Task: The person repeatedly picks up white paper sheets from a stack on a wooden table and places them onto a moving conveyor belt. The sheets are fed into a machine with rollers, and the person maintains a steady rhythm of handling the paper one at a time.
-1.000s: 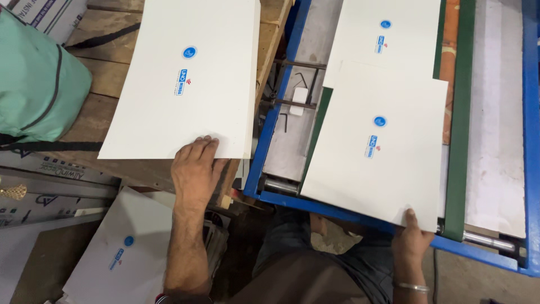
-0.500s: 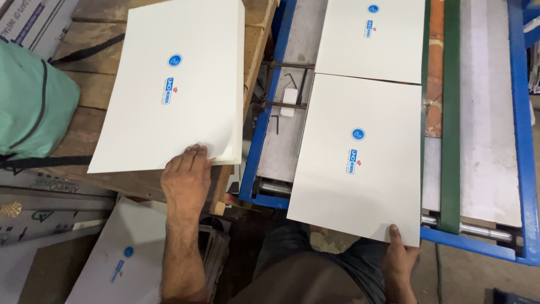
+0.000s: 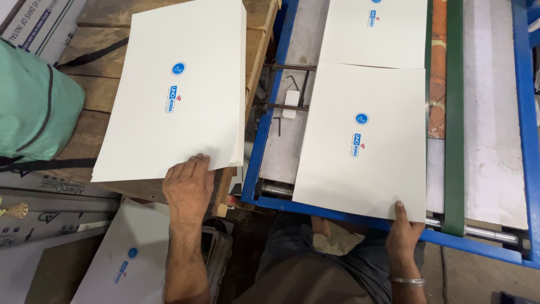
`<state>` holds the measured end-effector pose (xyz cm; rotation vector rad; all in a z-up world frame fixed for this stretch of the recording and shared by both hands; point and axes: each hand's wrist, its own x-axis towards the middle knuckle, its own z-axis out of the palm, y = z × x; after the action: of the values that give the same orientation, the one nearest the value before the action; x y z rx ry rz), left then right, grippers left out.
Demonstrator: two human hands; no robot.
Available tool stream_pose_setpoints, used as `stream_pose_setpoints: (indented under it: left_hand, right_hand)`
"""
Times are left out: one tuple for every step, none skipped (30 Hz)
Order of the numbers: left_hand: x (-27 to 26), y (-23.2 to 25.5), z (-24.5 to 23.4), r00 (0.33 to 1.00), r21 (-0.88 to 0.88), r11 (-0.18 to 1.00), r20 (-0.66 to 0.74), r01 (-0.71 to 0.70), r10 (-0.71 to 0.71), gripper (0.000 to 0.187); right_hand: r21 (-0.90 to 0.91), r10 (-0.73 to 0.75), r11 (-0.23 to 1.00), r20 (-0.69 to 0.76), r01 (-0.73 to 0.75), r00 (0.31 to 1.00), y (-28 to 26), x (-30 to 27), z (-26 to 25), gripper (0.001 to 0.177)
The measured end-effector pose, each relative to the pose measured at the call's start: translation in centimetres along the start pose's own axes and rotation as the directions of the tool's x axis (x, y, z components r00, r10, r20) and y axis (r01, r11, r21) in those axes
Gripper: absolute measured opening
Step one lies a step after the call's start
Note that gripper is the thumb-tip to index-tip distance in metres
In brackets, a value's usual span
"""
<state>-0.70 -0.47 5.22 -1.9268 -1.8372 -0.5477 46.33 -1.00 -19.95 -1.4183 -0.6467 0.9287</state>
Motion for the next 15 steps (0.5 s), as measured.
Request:
stream_pose_setpoints:
  left_hand:
    - [0.0, 0.0, 0.0, 1.0, 0.0, 1.0, -0.006, 0.0, 0.0, 0.028]
    - [-0.1, 0.0, 0.0, 1.0, -0.001, 1.0, -0.011, -0.001, 0.001, 0.028]
    - [0.0, 0.0, 0.0, 1.0, -0.005, 1.0, -0.004, 0.003, -0.003, 0.029]
    - [-0.1, 0.0, 0.0, 1.0, -0.009, 1.0, 0.005, 0.005, -0.005, 0.03]
    - [-0.1, 0.0, 0.0, 1.0, -0.014, 1.0, 0.014, 0.008, -0.008, 0.032]
    - [-0.2, 0.1, 0.0, 1.0, -0.005, 1.0, 0.018, 0.012, -0.012, 0.032]
    - [-0.3, 0.2, 0.0, 1.0, 0.003, 1.0, 0.023, 0.016, -0.016, 0.033]
    - [-0.4, 0.3, 0.1, 0.999, 0.009, 1.0, 0.029, 0.02, -0.02, 0.034]
    - [-0.5, 0.3, 0.1, 0.999, 0.003, 1.0, 0.026, 0.021, -0.022, 0.034]
    - [-0.5, 0.4, 0.2, 0.999, -0.003, 1.0, 0.021, 0.025, -0.025, 0.033]
    - [-0.5, 0.4, 0.2, 0.999, -0.01, 1.0, 0.016, 0.028, -0.028, 0.033]
    - [-0.5, 0.3, 0.2, 1.0, -0.008, 1.0, 0.017, 0.025, -0.025, 0.033]
    - [-0.4, 0.2, 0.2, 1.0, -0.006, 1.0, 0.018, 0.021, -0.021, 0.034]
    - [-0.3, 0.1, 0.2, 1.0, -0.003, 1.0, 0.016, 0.019, -0.019, 0.034]
    - [-0.2, 0.1, 0.1, 1.0, -0.005, 1.0, 0.017, 0.017, -0.017, 0.033]
  right_hand:
    - [0.01, 0.011, 1.0, 0.001, -0.011, 1.0, 0.0, 0.4, 0.3, 0.043]
    - [0.02, 0.022, 1.0, 0.0, -0.022, 1.0, 0.0, 0.9, 0.7, 0.048]
    - [0.03, 0.033, 0.999, -0.001, -0.033, 0.999, -0.2, 1.1, 1.1, 0.053]
    - [0.104, 0.089, 0.991, 0.017, -0.09, 0.996, -0.4, 1.1, 1.4, 0.052]
    - [0.175, 0.143, 0.973, 0.04, -0.147, 0.989, -0.8, 1.3, 1.9, 0.051]
    - [0.246, 0.192, 0.948, 0.069, -0.203, 0.979, -1.1, 1.5, 2.4, 0.05]
    - [0.268, 0.196, 0.937, 0.12, -0.222, 0.973, -1.4, 1.5, 2.7, 0.046]
    - [0.288, 0.199, 0.927, 0.169, -0.242, 0.965, -1.7, 1.5, 2.7, 0.042]
    - [0.306, 0.201, 0.915, 0.218, -0.262, 0.955, -2.0, 1.3, 2.8, 0.039]
    - [0.298, 0.241, 0.904, 0.235, -0.306, 0.942, -2.3, 1.2, 2.9, 0.037]
    - [0.29, 0.281, 0.891, 0.252, -0.349, 0.926, -2.6, 1.0, 2.9, 0.035]
    - [0.281, 0.323, 0.876, 0.264, -0.393, 0.909, -3.0, 0.7, 2.8, 0.035]
    - [0.238, 0.348, 0.881, 0.26, -0.409, 0.901, -3.5, 0.2, 2.7, 0.035]
    - [0.196, 0.371, 0.884, 0.256, -0.424, 0.892, -3.9, -0.1, 2.6, 0.035]
    - [0.153, 0.394, 0.886, 0.252, -0.438, 0.884, -4.3, -0.4, 2.7, 0.036]
